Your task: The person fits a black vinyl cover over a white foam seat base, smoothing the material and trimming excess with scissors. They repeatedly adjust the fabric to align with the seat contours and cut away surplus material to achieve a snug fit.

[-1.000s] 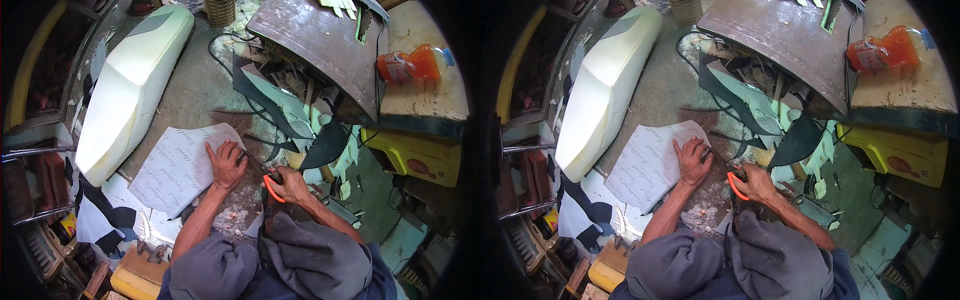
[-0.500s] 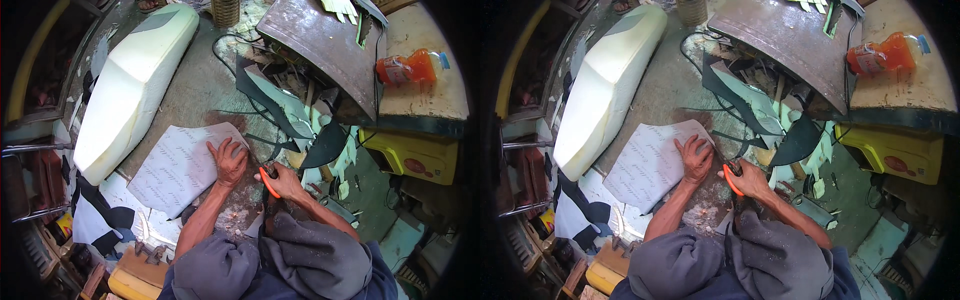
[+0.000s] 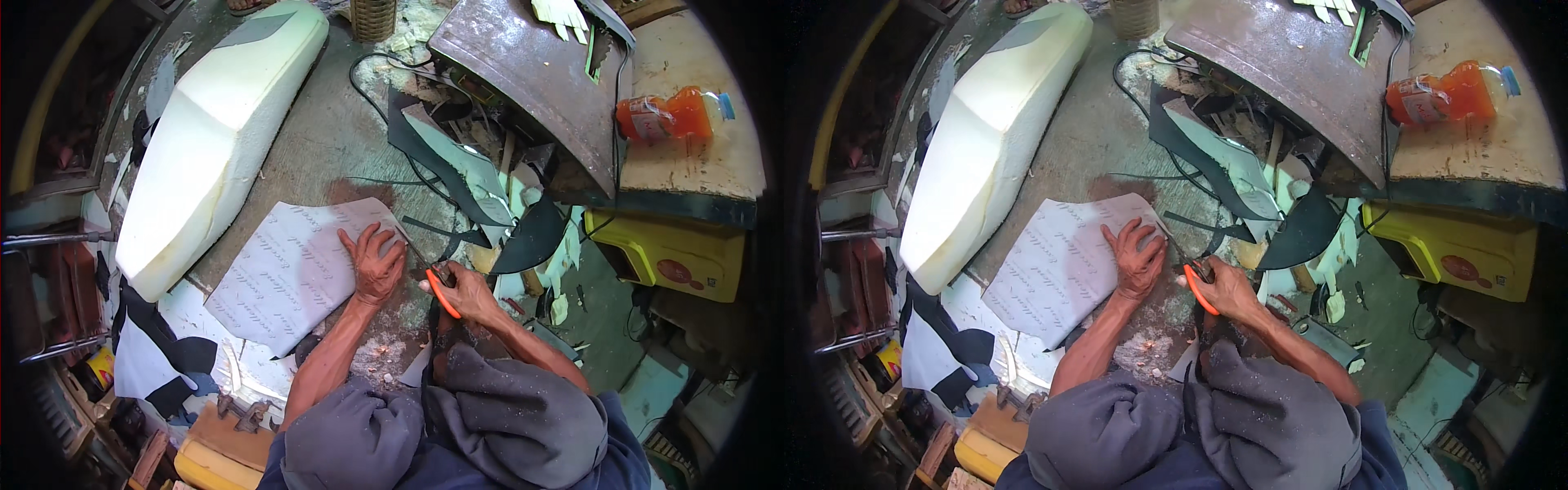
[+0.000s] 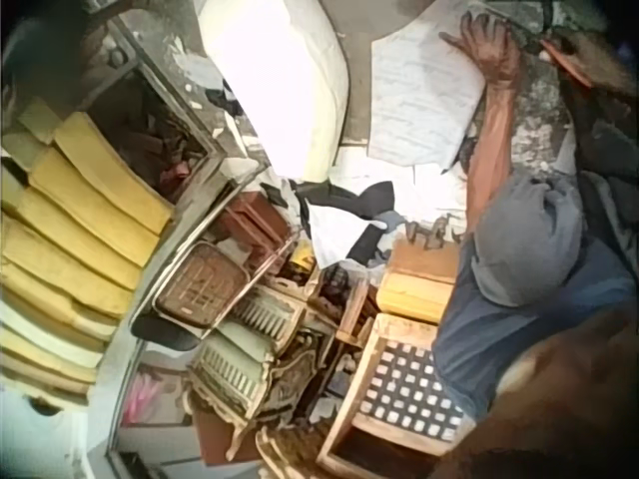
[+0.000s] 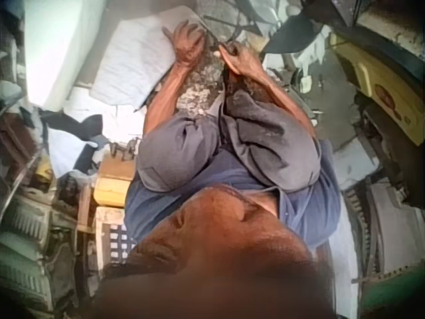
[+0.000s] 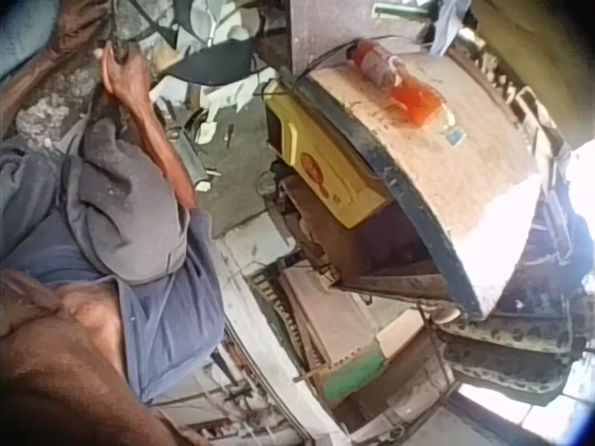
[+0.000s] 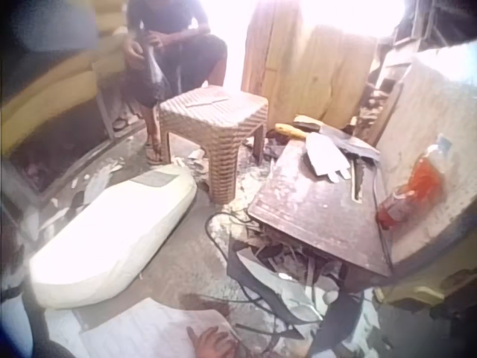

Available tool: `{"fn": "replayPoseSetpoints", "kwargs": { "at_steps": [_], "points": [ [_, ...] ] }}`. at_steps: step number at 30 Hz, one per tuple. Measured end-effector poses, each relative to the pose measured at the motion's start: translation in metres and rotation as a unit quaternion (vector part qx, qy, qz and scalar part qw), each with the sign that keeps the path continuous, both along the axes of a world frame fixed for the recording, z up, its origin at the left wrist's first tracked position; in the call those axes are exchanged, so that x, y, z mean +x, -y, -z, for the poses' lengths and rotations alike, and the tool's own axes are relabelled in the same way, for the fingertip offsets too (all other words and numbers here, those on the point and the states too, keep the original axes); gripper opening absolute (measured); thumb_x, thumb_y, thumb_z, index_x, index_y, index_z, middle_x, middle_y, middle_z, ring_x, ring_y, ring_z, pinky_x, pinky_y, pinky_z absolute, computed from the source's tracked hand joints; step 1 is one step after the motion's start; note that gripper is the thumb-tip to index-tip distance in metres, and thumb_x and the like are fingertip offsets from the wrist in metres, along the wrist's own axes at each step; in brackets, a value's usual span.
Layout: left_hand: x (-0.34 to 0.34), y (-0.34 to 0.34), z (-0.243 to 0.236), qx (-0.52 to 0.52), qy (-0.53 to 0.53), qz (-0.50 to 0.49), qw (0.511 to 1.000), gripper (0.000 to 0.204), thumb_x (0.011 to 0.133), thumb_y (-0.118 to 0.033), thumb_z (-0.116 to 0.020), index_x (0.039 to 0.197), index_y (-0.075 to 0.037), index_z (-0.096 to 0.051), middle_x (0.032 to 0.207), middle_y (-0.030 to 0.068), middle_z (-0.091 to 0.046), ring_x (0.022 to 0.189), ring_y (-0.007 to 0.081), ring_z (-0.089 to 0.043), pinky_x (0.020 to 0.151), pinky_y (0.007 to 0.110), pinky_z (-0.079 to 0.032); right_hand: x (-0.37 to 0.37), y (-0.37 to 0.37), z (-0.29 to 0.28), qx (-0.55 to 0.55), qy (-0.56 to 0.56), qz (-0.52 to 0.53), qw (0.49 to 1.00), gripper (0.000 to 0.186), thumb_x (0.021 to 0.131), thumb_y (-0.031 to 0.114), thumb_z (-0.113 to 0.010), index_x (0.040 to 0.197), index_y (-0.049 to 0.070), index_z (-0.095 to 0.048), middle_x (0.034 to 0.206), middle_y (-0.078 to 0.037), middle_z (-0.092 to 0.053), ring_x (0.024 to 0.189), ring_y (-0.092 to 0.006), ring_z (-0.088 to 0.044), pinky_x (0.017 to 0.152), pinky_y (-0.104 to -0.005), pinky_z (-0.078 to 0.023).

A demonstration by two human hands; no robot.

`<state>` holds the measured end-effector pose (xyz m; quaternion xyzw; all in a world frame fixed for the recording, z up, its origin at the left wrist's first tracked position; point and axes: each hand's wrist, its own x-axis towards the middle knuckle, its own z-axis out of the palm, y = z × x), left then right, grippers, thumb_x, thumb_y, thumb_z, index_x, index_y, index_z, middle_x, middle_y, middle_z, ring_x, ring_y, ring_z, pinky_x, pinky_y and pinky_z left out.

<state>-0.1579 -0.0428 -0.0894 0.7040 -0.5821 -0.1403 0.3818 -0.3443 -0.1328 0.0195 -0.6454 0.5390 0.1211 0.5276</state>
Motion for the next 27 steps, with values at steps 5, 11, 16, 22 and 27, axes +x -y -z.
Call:
{"fn": "replayPoseSetpoints", "kwargs": {
  "at_steps": [5,11,16,22,27],
  "points": [
    [0.002,0.001,-0.001,-0.012,-0.011,-0.004,1.000,0.020,0.080,-0.011,-0.079,0.100,-0.013,-0.074,0.118,0.0049,-0.064,0.131,0.0334,-0.052,0.120,0.070,-0.002,0.004,0.006,0.012,0.001,-0.023,-0.019,1.000,0.078,0.081,0.068,-0.074,0.105,-0.005,-0.066,0.076,-0.016,-0.066,0.071,-0.0241,-0.065,0.066,-0.0428,-0.051],
    [0.003,0.001,-0.004,-0.012,-0.066,-0.024,0.997,0.017,0.081,-0.009,-0.080,0.097,-0.011,-0.074,0.114,0.0048,-0.067,0.128,0.0330,-0.056,0.121,0.068,-0.003,0.008,0.002,0.011,-0.007,-0.011,-0.021,1.000,0.079,0.081,0.070,-0.073,0.105,-0.005,-0.066,0.079,-0.018,-0.067,0.075,-0.0254,-0.067,0.068,-0.0424,-0.052],
    [0.003,0.001,-0.009,-0.026,-0.080,-0.026,0.996,0.018,0.081,-0.007,-0.080,0.097,-0.011,-0.074,0.113,0.0049,-0.067,0.127,0.0318,-0.057,0.121,0.068,-0.003,0.019,0.010,0.014,-0.029,-0.023,-0.037,0.999,0.082,0.083,0.072,-0.070,0.107,-0.006,-0.065,0.078,-0.022,-0.067,0.077,-0.0345,-0.071,0.071,-0.0473,-0.053],
    [0.006,-0.001,-0.007,-0.030,-0.104,-0.030,0.994,0.018,0.081,-0.007,-0.080,0.097,-0.012,-0.074,0.113,0.0046,-0.068,0.128,0.0312,-0.059,0.121,0.067,-0.005,0.020,0.005,0.017,-0.037,0.014,-0.018,0.999,0.085,0.082,0.075,-0.068,0.108,-0.005,-0.065,0.077,-0.021,-0.067,0.075,-0.0337,-0.070,0.070,-0.0467,-0.053],
    [0.008,-0.005,-0.005,-0.029,-0.123,-0.039,0.991,0.018,0.081,-0.006,-0.080,0.096,-0.012,-0.074,0.113,0.0049,-0.069,0.128,0.0304,-0.059,0.122,0.066,-0.005,0.033,0.019,0.008,0.015,-0.007,-0.041,0.999,0.088,0.081,0.078,-0.067,0.110,-0.005,-0.065,0.083,-0.022,-0.068,0.082,-0.0328,-0.070,0.075,-0.0462,-0.053]
  ]
}}
